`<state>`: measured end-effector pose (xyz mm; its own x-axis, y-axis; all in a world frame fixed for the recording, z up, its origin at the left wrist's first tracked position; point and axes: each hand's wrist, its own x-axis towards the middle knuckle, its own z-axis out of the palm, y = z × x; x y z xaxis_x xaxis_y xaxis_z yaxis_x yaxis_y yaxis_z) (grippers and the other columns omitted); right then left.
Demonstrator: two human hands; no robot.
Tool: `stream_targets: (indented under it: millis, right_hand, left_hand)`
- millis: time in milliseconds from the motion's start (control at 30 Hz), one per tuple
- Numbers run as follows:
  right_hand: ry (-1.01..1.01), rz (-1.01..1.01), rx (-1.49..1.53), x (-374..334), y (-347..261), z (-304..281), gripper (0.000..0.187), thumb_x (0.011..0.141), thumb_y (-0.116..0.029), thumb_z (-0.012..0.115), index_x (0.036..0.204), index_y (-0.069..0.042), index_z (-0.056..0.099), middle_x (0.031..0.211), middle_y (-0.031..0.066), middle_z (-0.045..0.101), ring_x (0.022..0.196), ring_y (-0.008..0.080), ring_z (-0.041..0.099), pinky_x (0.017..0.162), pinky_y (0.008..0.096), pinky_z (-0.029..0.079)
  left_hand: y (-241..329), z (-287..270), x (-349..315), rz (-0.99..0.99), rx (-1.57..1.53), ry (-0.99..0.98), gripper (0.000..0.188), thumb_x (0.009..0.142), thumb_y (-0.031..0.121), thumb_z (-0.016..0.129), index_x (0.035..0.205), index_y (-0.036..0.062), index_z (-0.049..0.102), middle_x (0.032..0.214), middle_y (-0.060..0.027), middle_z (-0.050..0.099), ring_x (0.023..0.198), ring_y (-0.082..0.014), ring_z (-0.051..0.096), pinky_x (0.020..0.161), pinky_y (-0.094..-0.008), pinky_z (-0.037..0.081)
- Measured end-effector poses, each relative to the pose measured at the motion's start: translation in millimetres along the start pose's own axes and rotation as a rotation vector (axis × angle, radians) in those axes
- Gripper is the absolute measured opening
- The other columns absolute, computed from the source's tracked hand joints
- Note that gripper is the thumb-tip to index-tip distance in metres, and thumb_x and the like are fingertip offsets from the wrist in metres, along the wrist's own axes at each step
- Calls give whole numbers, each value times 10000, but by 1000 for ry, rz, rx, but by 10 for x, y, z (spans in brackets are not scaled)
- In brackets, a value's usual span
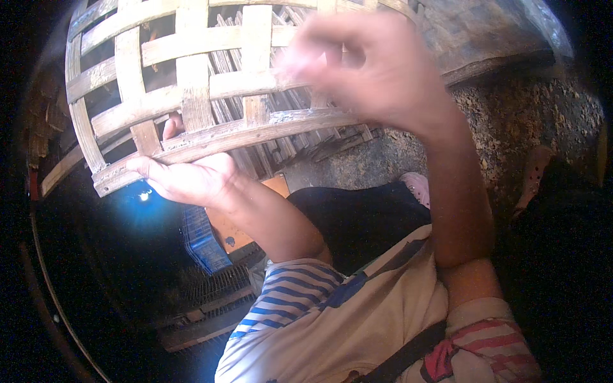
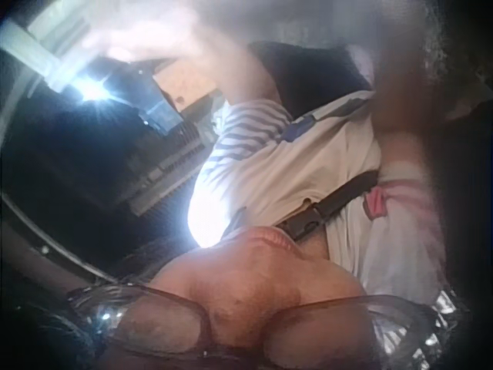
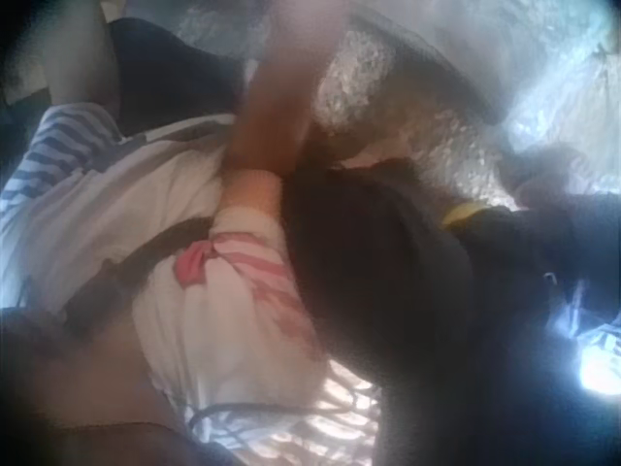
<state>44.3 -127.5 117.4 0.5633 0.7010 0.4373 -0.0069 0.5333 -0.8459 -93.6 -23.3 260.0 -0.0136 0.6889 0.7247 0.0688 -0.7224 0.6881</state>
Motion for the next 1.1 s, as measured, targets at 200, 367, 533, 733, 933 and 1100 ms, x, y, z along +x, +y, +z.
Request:
stream_targets:
  millis: [200, 367, 533, 733, 933, 1100]
  right_hand:
    - [92, 28, -329, -21, -8, 514, 384, 724, -326, 850, 954, -41, 734, 733, 69, 648, 607, 178, 605, 570, 294, 468]
    - [-64, 331, -354, -13, -90, 591, 352, 720, -335, 841, 910, -55, 747, 684, 80, 652, 612, 196, 621, 591, 313, 489]
    - [-27, 273, -290, -105, 108, 857, 309, 739, -331, 809, 891, -66, 766, 690, 110, 667, 655, 236, 653, 644, 353, 515]
    - [-62, 436, -84, -93, 146, 882, 302, 786, -369, 776, 832, -71, 781, 765, 158, 708, 699, 298, 691, 673, 388, 539]
    - [-122, 442, -81, -53, 201, 845, 220, 799, -320, 758, 835, -105, 787, 783, 153, 710, 740, 311, 689, 698, 402, 536]
    - [-137, 199, -233, -74, 306, 855, 191, 864, -244, 710, 917, -66, 757, 735, 128, 689, 670, 265, 668, 656, 356, 515]
  left_hand:
    - [-62, 10, 20, 85, 84, -57, 710, 991, 518, 520, 1390, -59, 415, 1199, -263, 542, 1039, -343, 591, 881, -502, 559]
    - [-117, -62, 72, 0, -51, -49, 680, 1017, 434, 519, 1487, 5, 277, 1216, -269, 573, 869, -329, 660, 779, -406, 598]
    - [-149, -111, 93, -13, -76, -93, 675, 1021, 432, 508, 1489, 6, 271, 1212, -280, 573, 885, -328, 663, 801, -417, 602]
    - [-157, -121, 82, -16, -30, -83, 684, 1025, 434, 495, 1493, 1, 248, 1198, -294, 577, 882, -321, 665, 810, -432, 608]
    - [-220, -183, 121, -38, -75, -105, 672, 1030, 435, 480, 1478, -17, 264, 1213, -312, 565, 925, -347, 667, 833, -460, 609]
    - [-245, -236, 145, -43, -74, -131, 672, 1037, 436, 456, 1456, -56, 272, 1256, -334, 533, 1014, -399, 652, 880, -515, 599]
